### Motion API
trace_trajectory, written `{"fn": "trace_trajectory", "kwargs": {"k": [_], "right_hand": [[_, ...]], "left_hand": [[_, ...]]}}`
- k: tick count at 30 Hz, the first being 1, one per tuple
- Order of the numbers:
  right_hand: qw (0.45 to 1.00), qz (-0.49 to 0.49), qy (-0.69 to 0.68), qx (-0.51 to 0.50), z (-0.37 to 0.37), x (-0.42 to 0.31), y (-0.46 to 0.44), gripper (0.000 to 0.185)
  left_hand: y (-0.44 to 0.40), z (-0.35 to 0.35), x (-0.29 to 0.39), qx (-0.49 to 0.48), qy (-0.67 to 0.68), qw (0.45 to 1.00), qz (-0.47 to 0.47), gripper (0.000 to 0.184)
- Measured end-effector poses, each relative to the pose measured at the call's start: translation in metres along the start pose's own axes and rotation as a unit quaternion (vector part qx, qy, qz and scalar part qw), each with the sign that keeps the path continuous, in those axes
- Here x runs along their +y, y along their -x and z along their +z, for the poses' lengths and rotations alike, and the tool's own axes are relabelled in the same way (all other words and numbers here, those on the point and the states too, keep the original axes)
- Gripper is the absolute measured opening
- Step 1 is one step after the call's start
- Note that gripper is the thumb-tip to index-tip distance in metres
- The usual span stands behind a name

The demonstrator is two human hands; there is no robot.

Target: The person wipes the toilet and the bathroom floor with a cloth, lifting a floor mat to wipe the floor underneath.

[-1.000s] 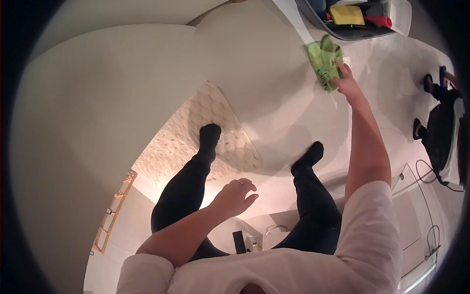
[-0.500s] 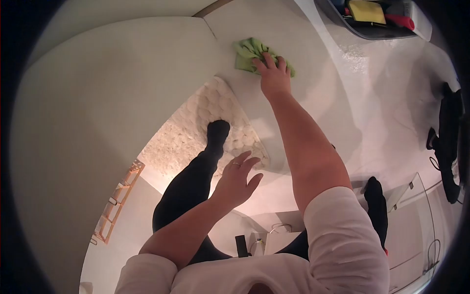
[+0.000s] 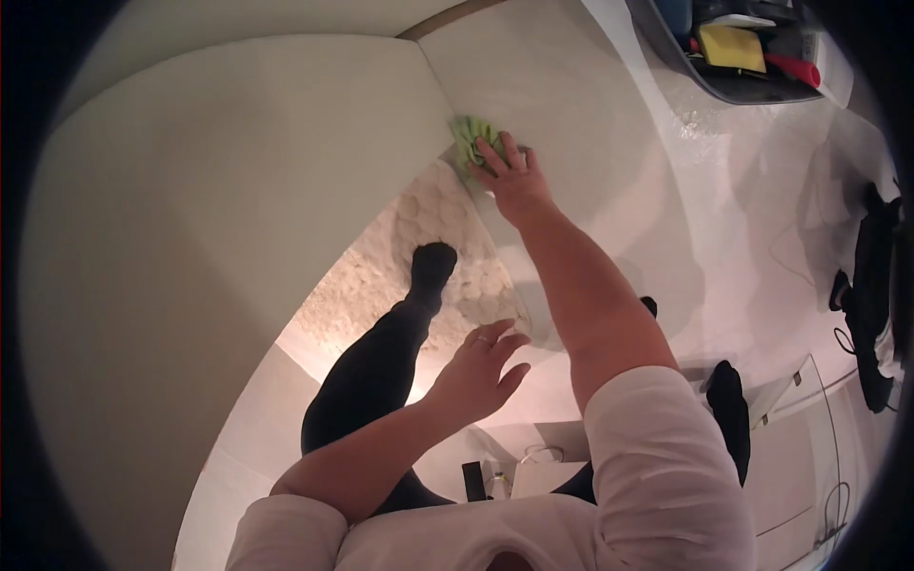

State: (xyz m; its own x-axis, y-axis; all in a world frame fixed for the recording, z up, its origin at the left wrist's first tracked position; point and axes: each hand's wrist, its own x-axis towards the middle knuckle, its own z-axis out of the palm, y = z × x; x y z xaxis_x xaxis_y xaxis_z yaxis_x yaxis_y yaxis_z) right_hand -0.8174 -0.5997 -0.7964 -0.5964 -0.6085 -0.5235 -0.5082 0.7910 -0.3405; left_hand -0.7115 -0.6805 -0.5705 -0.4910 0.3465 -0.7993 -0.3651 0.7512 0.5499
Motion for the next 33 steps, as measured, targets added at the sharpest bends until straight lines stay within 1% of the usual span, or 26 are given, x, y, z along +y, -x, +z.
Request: {"fn": "trace_trajectory", "kwargs": {"k": [4,6,8,10,13,14,16,17,18,19,20,22,23,24,25,28,30,32,33], "right_hand": [[0.999,-0.046,-0.005,-0.004,0.025,0.029,0.044,0.057],[0.998,-0.038,-0.008,-0.04,0.045,0.052,0.09,0.05],[0.998,-0.01,-0.016,-0.06,0.066,0.081,0.139,0.039],[0.991,0.081,-0.034,-0.106,0.075,0.101,0.179,0.037],[0.946,0.174,-0.217,-0.165,0.073,0.126,0.208,0.043],[0.93,0.211,-0.27,-0.132,0.072,0.134,0.213,0.042],[0.883,0.277,-0.373,-0.062,0.067,0.158,0.215,0.041],[0.775,0.254,-0.575,-0.068,0.06,0.177,0.211,0.038],[0.7,0.288,-0.653,-0.021,0.026,0.175,0.208,0.038],[0.637,0.313,-0.705,0.026,0.013,0.18,0.204,0.041],[0.625,0.292,-0.719,0.081,0.015,0.19,0.199,0.043],[0.729,0.302,-0.587,0.179,0.028,0.2,0.18,0.047],[0.807,0.348,-0.451,0.155,0.031,0.194,0.175,0.05],[0.864,0.384,-0.301,0.126,0.036,0.185,0.166,0.053],[0.896,0.411,-0.143,0.095,0.035,0.171,0.157,0.057],[0.896,0.399,-0.16,0.111,0.066,0.128,0.126,0.066],[0.904,0.367,-0.2,0.087,0.064,0.073,0.101,0.068],[0.923,0.311,-0.2,0.106,0.064,0.034,0.071,0.067],[0.925,0.3,-0.217,0.084,0.048,0.019,0.055,0.067]], "left_hand": [[0.0,0.0,-0.002,0.002,-0.019,1.0,0.013,0.035],[-0.002,0.001,-0.001,0.02,-0.019,0.999,0.035,0.035],[-0.003,0.007,-0.002,0.047,-0.023,0.997,0.062,0.033],[-0.005,0.012,-0.003,0.041,-0.039,0.997,0.061,0.033],[-0.004,0.021,0.001,0.026,-0.041,0.997,0.06,0.033],[-0.004,0.023,0.001,0.02,-0.038,0.997,0.058,0.033],[-0.004,0.025,0.0,0.017,-0.013,0.998,0.051,0.033],[-0.004,0.025,-0.001,0.013,-0.001,0.999,0.047,0.033],[-0.004,0.025,-0.001,0.008,0.002,0.999,0.041,0.033],[-0.003,0.024,-0.003,0.001,0.004,0.999,0.034,0.033],[-0.002,0.024,-0.003,-0.006,0.006,1.0,0.027,0.033],[0.002,0.024,-0.004,-0.004,0.001,1.0,0.019,0.033],[0.002,0.023,-0.004,-0.001,-0.002,1.0,0.015,0.033],[0.002,0.022,-0.006,0.001,0.002,1.0,0.016,0.033],[0.003,0.022,-0.008,0.002,0.006,1.0,0.017,0.033],[0.006,0.02,-0.013,0.005,0.005,1.0,0.026,0.033],[0.007,0.017,-0.015,0.006,0.005,1.0,0.03,0.033],[0.007,0.012,-0.013,0.002,0.013,1.0,0.029,0.033],[0.007,0.009,-0.014,0.002,0.007,1.0,0.025,0.034]]}}
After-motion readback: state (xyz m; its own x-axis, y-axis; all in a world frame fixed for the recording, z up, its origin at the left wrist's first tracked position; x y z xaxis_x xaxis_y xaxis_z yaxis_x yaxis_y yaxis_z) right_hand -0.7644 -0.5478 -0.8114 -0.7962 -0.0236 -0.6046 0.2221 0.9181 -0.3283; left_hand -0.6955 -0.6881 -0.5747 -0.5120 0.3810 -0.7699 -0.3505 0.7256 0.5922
